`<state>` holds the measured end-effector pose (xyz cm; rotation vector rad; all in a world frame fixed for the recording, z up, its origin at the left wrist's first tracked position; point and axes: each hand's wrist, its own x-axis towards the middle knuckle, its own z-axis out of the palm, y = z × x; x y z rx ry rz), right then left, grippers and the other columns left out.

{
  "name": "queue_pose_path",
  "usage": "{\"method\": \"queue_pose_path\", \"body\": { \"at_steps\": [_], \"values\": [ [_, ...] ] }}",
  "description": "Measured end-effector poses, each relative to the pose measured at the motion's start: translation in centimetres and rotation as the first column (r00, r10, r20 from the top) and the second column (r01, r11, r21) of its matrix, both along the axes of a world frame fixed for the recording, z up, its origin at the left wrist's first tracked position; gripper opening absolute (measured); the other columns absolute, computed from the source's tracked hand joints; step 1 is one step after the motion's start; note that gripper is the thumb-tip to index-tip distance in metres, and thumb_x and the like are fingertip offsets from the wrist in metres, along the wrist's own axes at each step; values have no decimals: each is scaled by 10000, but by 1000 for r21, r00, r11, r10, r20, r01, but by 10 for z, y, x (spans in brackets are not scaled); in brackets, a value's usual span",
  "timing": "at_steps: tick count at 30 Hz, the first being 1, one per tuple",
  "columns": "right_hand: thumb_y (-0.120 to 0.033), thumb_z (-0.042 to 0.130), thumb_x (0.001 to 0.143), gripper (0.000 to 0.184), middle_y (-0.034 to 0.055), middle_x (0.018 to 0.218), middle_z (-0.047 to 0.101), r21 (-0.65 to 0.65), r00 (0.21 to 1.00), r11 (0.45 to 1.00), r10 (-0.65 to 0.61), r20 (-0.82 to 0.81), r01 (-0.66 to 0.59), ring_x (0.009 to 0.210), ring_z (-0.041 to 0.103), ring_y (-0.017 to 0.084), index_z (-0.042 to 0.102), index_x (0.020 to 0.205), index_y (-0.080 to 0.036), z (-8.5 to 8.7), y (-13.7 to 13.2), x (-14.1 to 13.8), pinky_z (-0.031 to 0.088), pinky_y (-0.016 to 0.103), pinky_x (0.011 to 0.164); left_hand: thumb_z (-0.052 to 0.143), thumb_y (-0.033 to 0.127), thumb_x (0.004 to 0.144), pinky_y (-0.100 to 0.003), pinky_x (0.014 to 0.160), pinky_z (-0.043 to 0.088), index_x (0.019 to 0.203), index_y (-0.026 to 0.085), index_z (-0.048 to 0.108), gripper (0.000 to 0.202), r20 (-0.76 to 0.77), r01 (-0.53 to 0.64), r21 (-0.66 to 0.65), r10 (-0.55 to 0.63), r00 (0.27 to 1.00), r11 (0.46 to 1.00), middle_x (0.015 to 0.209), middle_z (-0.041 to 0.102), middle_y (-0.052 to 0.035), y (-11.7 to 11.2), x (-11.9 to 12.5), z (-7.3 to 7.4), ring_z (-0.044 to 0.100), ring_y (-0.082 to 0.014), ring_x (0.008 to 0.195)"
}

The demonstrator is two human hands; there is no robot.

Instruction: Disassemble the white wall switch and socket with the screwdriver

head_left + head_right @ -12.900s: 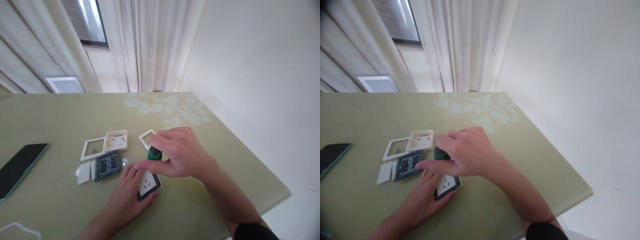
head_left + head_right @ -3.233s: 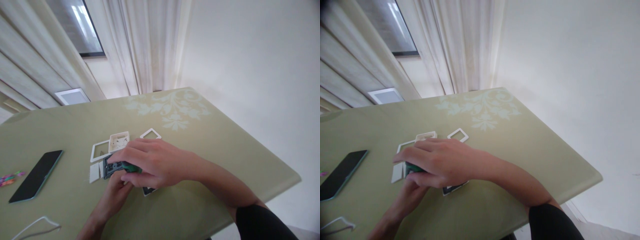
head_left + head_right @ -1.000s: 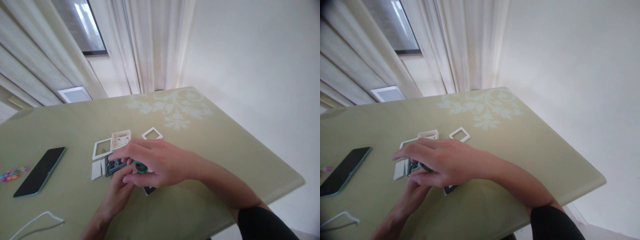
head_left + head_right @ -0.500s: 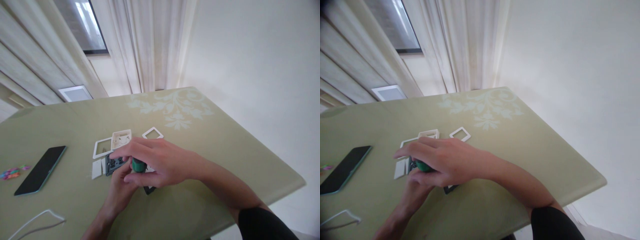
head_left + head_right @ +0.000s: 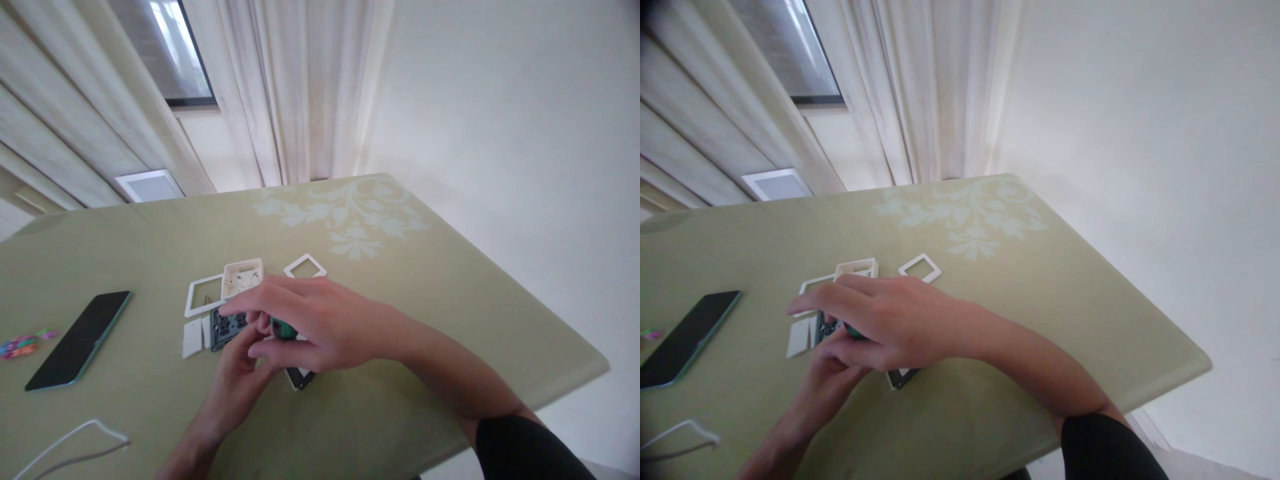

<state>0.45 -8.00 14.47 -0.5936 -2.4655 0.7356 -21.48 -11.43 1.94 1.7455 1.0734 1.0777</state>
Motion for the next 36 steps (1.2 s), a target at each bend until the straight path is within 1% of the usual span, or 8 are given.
{"method": "queue_pose_path", "body": {
  "at_steps": [3,6,8,11,15,25,32,36],
  "values": [
    [-248,545,1125,394,101,1383,701,-13,999,1000,9,-50,-9,1234,662,157,527,1508,-154,2,0,1,527,293,1055,804,550,925,-468,988,623,1371,226,713,559,-207,-4,64,17,978,998,1356,735,-131,-4,-4,-9,700,-372,1236],
    [-207,545,1126,345,55,1200,734,-23,973,1000,-10,-231,4,1109,681,123,562,1466,-146,4,1,5,537,263,1020,839,644,854,-631,1115,532,1458,246,656,746,-464,71,189,26,885,979,1455,664,-162,-11,-4,-16,574,-453,1374],
    [-178,582,1106,327,24,1067,715,-30,930,998,-56,-364,48,1010,685,109,593,1429,-128,6,2,9,550,248,975,870,630,826,-654,1115,522,1479,256,632,789,-570,129,242,33,821,962,1455,656,-160,-17,0,-18,558,-456,1360],
    [-184,612,1094,316,-5,1026,670,-89,854,989,-148,-499,119,913,685,83,613,1409,-161,8,1,14,569,215,888,873,457,859,-607,1132,522,1538,284,555,770,-618,179,263,23,786,948,1498,626,-124,-23,7,-15,552,-409,1350],
    [-203,583,1106,332,-21,1008,621,-141,817,982,-184,-546,128,801,680,57,587,1438,-208,9,2,20,580,188,780,823,269,853,-548,1164,507,1551,303,510,765,-582,185,200,-35,812,962,1535,594,-77,-25,13,-9,528,-364,1365],
    [-169,553,1100,327,-24,990,612,-159,793,980,-189,-580,117,776,672,53,591,1423,-201,5,3,17,591,185,769,844,219,818,-570,1118,494,1497,344,527,759,-536,206,162,-89,839,965,1451,622,-68,-22,12,-8,533,-367,1311],
    [-171,550,1096,341,-9,984,627,-134,793,975,-223,-567,179,759,653,76,596,1430,-214,5,3,18,591,204,703,813,139,783,-576,1195,443,1474,356,550,770,-281,159,15,-148,948,987,1485,560,-97,-23,9,-1,519,-383,1398],
    [-191,574,1094,282,9,1018,663,-57,761,952,-274,-588,299,795,660,102,649,1365,-210,9,6,25,598,256,742,778,386,918,-507,1210,436,1505,332,615,612,80,126,-203,-112,991,971,1533,580,-107,-20,1,0,520,-394,1441]
  ]
}}
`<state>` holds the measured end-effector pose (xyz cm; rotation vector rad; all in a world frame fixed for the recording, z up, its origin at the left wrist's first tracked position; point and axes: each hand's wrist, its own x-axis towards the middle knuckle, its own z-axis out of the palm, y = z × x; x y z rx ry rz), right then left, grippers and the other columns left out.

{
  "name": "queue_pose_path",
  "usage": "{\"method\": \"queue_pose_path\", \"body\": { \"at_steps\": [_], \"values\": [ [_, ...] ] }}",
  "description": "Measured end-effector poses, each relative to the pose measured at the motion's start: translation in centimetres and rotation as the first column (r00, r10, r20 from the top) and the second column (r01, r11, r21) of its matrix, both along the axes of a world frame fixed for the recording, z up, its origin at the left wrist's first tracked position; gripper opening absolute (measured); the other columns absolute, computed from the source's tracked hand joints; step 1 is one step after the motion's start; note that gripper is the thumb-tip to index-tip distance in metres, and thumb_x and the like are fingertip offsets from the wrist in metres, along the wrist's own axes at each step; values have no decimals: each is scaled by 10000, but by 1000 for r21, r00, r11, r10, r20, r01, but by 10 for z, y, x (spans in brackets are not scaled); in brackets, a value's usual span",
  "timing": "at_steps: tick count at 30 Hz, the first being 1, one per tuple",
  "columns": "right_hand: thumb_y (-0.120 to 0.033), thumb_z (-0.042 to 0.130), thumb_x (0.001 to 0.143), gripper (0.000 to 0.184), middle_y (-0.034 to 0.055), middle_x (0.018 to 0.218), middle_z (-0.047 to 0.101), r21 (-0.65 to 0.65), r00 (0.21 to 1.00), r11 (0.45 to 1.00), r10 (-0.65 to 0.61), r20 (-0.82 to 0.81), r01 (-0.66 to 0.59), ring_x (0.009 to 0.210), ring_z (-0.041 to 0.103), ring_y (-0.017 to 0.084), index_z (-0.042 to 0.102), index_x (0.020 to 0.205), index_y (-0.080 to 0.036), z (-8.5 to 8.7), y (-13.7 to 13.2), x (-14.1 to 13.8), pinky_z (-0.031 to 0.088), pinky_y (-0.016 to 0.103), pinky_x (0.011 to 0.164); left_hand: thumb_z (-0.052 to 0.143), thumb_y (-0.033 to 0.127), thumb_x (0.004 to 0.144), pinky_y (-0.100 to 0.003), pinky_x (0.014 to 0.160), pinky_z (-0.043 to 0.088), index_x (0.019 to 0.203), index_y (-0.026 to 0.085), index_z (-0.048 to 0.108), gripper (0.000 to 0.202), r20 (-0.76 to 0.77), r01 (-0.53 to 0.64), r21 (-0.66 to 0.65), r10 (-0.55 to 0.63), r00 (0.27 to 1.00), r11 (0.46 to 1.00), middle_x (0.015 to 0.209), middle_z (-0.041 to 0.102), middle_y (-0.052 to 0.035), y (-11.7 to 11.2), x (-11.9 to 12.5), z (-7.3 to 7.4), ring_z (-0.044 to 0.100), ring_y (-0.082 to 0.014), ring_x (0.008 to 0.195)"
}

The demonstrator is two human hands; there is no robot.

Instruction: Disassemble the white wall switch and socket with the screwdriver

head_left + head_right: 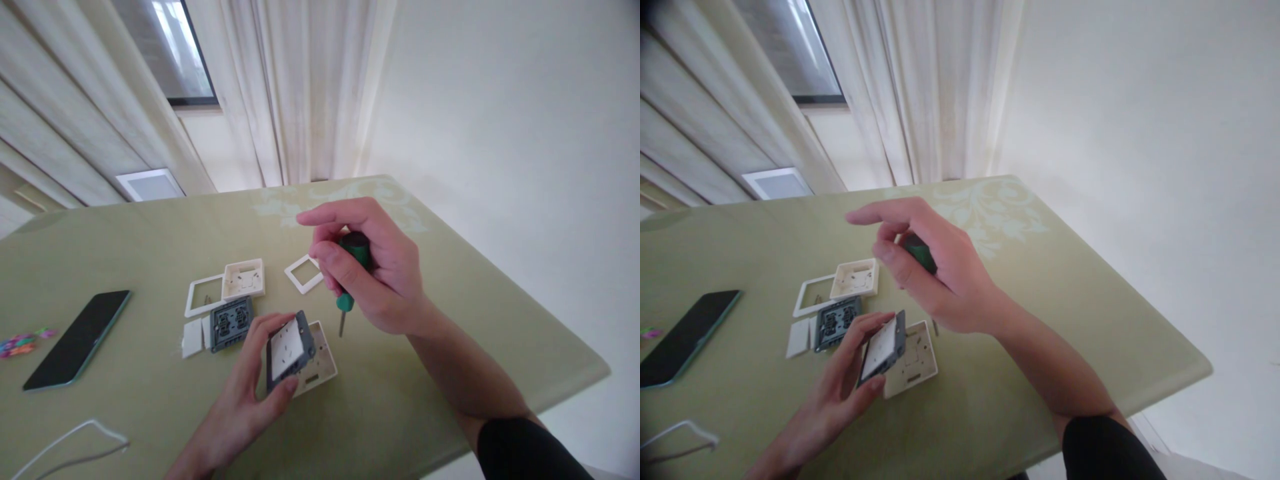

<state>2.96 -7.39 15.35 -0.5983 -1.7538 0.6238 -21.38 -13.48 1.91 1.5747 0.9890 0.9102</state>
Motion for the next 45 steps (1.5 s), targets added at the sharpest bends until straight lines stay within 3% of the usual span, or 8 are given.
{"method": "queue_pose_path", "body": {
  "at_steps": [3,6,10,15,22,32,41,45],
  "values": [
    [-182,591,1088,189,21,1032,701,53,993,995,-86,77,82,921,686,136,711,1233,-200,2,4,2,585,297,850,734,605,911,-433,1119,527,1448,247,712,645,399,-55,-288,172,901,956,1484,676,-128,3,0,4,604,-387,1360],
    [-146,604,1073,144,28,1028,717,99,970,993,-89,227,68,973,676,144,728,1138,-177,-1,9,-2,548,302,912,719,578,913,-406,1037,605,1377,237,764,578,628,-23,-554,436,644,832,1497,702,-106,5,3,12,686,-341,1281],
    [-225,613,1086,151,61,1120,699,-49,884,998,61,464,-44,1047,669,168,711,1188,-171,-16,14,-19,521,308,945,598,430,1008,-470,971,665,1267,264,806,371,650,107,-729,633,421,676,1313,810,-101,9,2,15,786,-303,1142],
    [-363,688,1059,237,78,1167,692,-205,799,974,198,568,-96,1066,672,193,720,1199,-174,-35,15,-36,509,331,966,416,281,1098,-472,921,689,1114,217,832,420,586,97,-806,764,270,584,1142,859,-128,16,2,14,839,-263,1000],
    [-385,756,1005,240,35,1045,712,-298,813,953,207,544,-43,961,675,185,698,1138,-194,-46,18,-43,491,325,900,431,310,1081,-394,903,695,1219,159,814,434,588,116,-806,764,264,580,1173,846,-165,16,10,25,829,-270,1055],
    [-269,802,952,166,7,988,698,-276,808,961,172,564,-13,883,634,161,678,1041,-205,-57,24,-46,445,289,823,465,283,1088,-426,911,689,1355,157,751,411,513,29,-850,814,273,526,1210,834,-160,14,12,26,827,-273,1032],
    [-407,707,1030,205,30,1036,701,-159,718,987,90,690,30,804,604,166,639,1052,-214,-54,-2,-55,357,291,678,446,257,1088,-311,720,682,1083,138,814,387,483,35,-870,839,250,491,955,850,-111,16,14,30,823,-217,814],
    [-340,707,1027,148,22,1012,695,-177,713,979,53,699,101,812,601,164,630,1035,-214,-59,3,-57,351,289,691,439,255,1094,-356,819,689,1191,145,802,392,488,10,-864,835,255,503,1051,854,-121,15,14,32,829,-230,899]
  ]
}}
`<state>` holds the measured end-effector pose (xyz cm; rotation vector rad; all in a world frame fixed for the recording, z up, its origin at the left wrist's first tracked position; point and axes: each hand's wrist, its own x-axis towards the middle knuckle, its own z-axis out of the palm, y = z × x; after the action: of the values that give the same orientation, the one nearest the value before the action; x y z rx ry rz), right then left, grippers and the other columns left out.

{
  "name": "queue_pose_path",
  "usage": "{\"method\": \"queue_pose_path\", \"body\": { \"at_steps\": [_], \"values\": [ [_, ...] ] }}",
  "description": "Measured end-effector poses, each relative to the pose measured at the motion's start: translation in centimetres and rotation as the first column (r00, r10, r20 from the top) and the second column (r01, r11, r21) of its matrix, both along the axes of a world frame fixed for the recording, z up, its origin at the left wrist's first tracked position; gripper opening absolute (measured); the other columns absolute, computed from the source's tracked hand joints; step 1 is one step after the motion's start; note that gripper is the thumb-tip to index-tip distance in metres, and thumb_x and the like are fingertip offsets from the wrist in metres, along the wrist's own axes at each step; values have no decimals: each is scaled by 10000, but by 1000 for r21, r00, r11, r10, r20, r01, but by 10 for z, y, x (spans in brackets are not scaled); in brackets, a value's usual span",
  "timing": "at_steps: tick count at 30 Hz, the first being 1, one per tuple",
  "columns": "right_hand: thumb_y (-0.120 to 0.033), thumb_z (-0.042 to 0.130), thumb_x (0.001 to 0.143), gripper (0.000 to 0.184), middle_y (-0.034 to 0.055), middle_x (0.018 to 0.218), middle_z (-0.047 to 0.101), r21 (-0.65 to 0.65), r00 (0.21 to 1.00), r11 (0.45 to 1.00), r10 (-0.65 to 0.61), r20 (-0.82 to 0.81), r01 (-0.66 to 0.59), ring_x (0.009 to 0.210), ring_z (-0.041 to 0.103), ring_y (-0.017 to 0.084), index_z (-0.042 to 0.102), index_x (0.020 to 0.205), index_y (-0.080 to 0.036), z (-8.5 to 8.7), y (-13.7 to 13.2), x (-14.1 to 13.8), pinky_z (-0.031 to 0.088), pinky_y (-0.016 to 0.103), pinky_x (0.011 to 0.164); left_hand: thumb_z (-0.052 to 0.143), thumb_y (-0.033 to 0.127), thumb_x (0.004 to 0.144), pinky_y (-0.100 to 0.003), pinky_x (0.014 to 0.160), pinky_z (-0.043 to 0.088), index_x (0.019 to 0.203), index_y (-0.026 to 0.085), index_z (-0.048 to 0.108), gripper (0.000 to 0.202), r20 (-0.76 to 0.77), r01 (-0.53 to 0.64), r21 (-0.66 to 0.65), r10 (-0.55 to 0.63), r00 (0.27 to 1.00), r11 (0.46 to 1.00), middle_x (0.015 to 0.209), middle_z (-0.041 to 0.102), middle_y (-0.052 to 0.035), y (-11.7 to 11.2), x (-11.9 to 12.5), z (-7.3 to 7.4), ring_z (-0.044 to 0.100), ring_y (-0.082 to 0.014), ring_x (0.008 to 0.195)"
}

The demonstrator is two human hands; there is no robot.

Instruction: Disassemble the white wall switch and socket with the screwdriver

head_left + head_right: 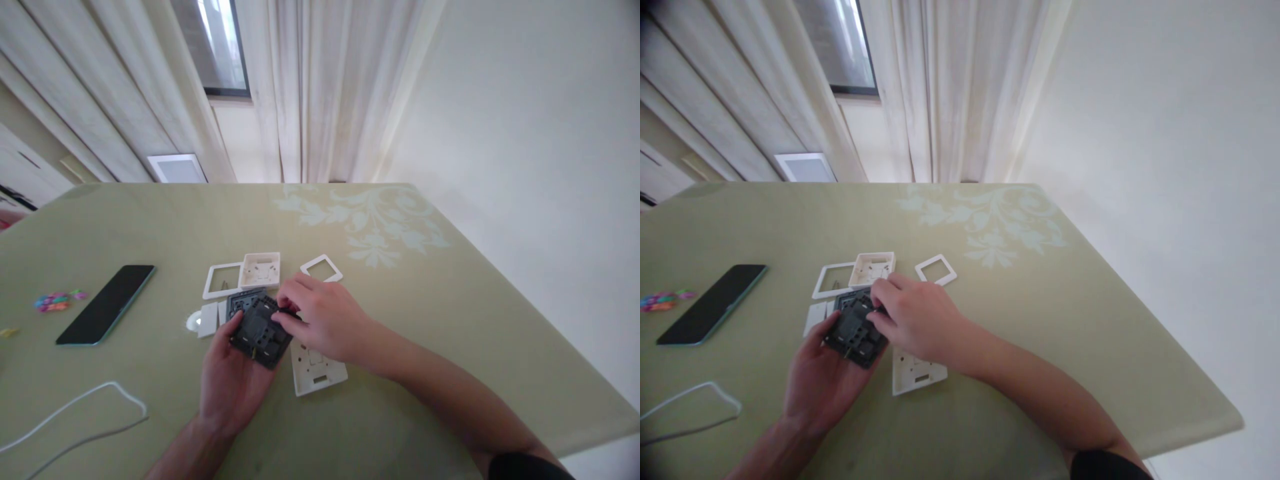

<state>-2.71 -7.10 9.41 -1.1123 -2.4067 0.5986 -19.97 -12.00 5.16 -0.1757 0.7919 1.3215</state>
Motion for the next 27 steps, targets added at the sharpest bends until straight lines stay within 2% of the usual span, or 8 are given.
{"method": "queue_pose_path", "body": {
  "at_steps": [3,6,10,17,19,22,24,27],
  "values": [
    [-305,743,994,149,-1,955,679,-67,998,998,-9,-57,6,824,607,156,627,1000,-211,-4,9,2,370,281,724,481,266,1080,-404,930,675,1307,161,774,384,-8,22,27,-21,1000,999,1108,851,-127,-1,-1,-3,826,-252,987],
    [-275,756,973,146,-7,954,674,-88,996,996,-12,-92,4,829,602,152,626,996,-213,-4,13,3,374,281,738,512,262,1067,-403,931,674,1363,171,750,390,-11,36,48,-35,999,998,1148,846,-132,0,-2,-8,826,-255,997],
    [-263,828,908,225,-27,903,635,-167,991,985,-58,-121,38,804,572,149,625,996,-220,-1,13,4,368,280,726,524,273,1061,-401,915,682,1386,148,734,407,-8,66,50,-66,998,997,1198,837,-159,-1,-4,-12,822,-267,1036],
    [-234,812,914,311,-50,890,586,-329,985,944,-49,-163,-8,815,582,149,584,1125,-226,-8,22,7,400,278,752,510,294,1057,-484,1073,624,1351,141,756,413,1,109,88,-109,994,990,1099,859,-141,1,0,-11,823,-291,1052],
    [-240,822,905,337,-44,910,599,-292,985,956,-77,-154,29,815,587,153,583,1143,-229,-8,20,5,401,285,749,522,284,1052,-497,1088,615,1343,141,758,401,-9,111,103,-111,994,988,1102,858,-140,2,-1,-11,820,-297,1066],
    [-291,788,951,303,2,1044,652,-123,984,990,-92,-154,73,884,625,171,578,1161,-237,-6,7,0,417,303,768,541,265,1044,-472,1060,632,1285,144,776,357,-2,84,109,-85,996,990,1113,856,-135,2,-5,-14,830,-273,1009],
    [-387,723,1015,248,34,1122,677,-26,993,999,-39,-109,37,902,652,187,573,1152,-245,-4,-6,-6,428,311,739,552,255,1037,-450,1031,647,1227,146,789,323,0,73,114,-73,997,991,1094,857,-128,1,-9,-18,833,-267,975],
    [-559,707,1002,394,76,1178,682,46,999,999,-2,54,-1,844,677,217,560,1179,-239,-6,-24,-14,412,319,633,578,223,1018,-415,993,661,1184,169,801,283,-19,78,126,-76,997,989,1022,864,-105,-1,-12,-24,832,-282,995]
  ]
}}
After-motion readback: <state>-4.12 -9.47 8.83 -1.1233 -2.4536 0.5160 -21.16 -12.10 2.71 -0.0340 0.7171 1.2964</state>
